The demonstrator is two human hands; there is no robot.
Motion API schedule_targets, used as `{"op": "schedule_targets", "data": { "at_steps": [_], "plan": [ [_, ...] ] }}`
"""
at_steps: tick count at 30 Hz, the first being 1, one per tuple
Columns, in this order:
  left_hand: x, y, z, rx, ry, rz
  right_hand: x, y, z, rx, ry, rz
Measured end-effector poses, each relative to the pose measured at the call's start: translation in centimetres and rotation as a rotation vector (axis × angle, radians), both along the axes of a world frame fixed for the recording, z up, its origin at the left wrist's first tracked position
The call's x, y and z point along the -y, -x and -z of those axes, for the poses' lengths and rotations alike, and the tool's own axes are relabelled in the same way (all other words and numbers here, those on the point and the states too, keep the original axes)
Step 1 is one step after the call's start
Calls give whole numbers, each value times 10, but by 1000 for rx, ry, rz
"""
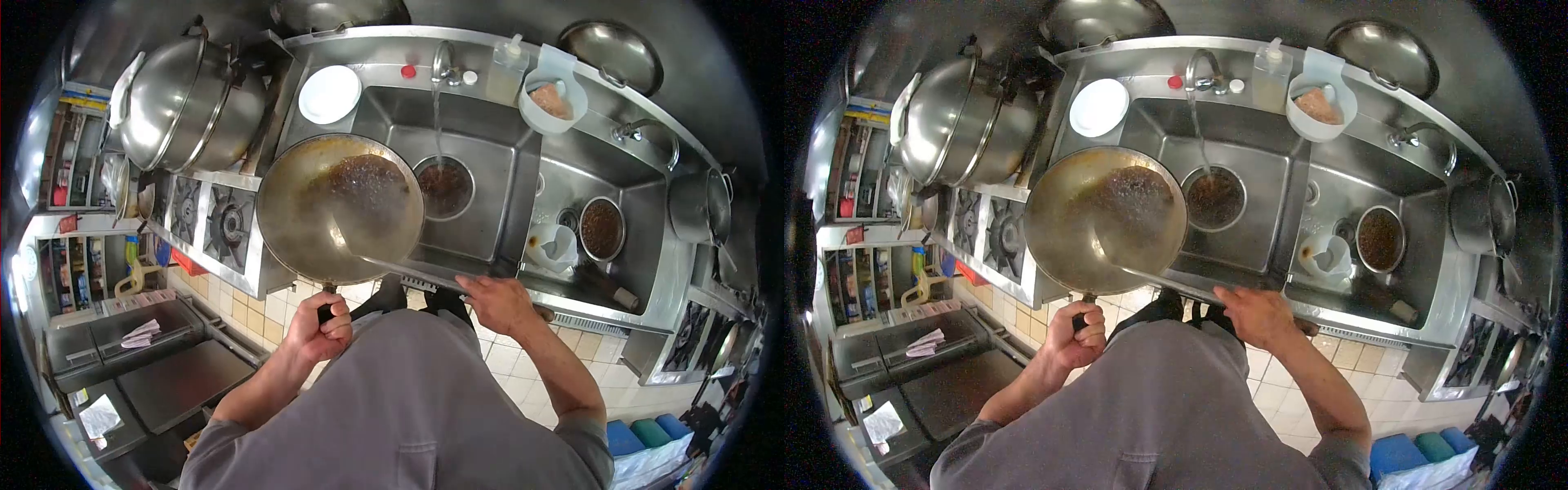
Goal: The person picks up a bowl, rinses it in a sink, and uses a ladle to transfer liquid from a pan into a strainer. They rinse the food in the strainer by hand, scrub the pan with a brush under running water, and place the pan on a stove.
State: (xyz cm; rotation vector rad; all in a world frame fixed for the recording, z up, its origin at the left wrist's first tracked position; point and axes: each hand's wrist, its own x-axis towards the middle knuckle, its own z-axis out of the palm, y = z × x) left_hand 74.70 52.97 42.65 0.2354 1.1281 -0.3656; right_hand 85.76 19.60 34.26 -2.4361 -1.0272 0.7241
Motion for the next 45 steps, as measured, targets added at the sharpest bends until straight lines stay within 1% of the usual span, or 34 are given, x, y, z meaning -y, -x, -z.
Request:
{"op": "schedule_targets", "data": {
  "at_steps": [2, 5, 8, 10, 17, 19, 23, 26, 28, 31, 35, 37, 40, 45],
  "plan": [
    [4, -3, 1, 9, 8, 16, 6, -3, -2, -5, 0, 9],
    [12, -5, 3, 13, 17, 26, 16, -12, -3, -39, 57, -42],
    [20, -11, 3, -27, 14, 38, 25, -17, 2, -64, 79, -51],
    [28, -17, 0, -51, -16, 37, 33, -16, 9, -17, 23, -47],
    [36, -28, 1, -68, -32, 85, 47, -30, 14, -2, 45, -71],
    [37, -32, 1, -74, -45, 98, 50, -36, 11, -19, 127, -83],
    [43, -44, -4, -109, -65, 80, 59, -46, 13, 23, 100, -70],
    [45, -54, -4, -153, -60, 50, 62, -58, 13, 2, 162, -70],
    [44, -58, -4, -138, -56, 67, 64, -66, 15, 76, 225, -61],
    [41, -58, 3, -126, -46, 93, 66, -77, 15, 49, 269, -21],
    [48, -68, -1, -162, -76, 88, 70, -82, 12, -12, 244, -6],
    [50, -74, -1, -183, -93, 66, 74, -83, 18, -1, 152, -9],
    [52, -80, 2, -208, -108, 59, 74, -87, 20, -33, 130, -3],
    [53, -88, 1, -232, -109, 55, 71, -96, 15, -70, 179, -32]
  ]
}}
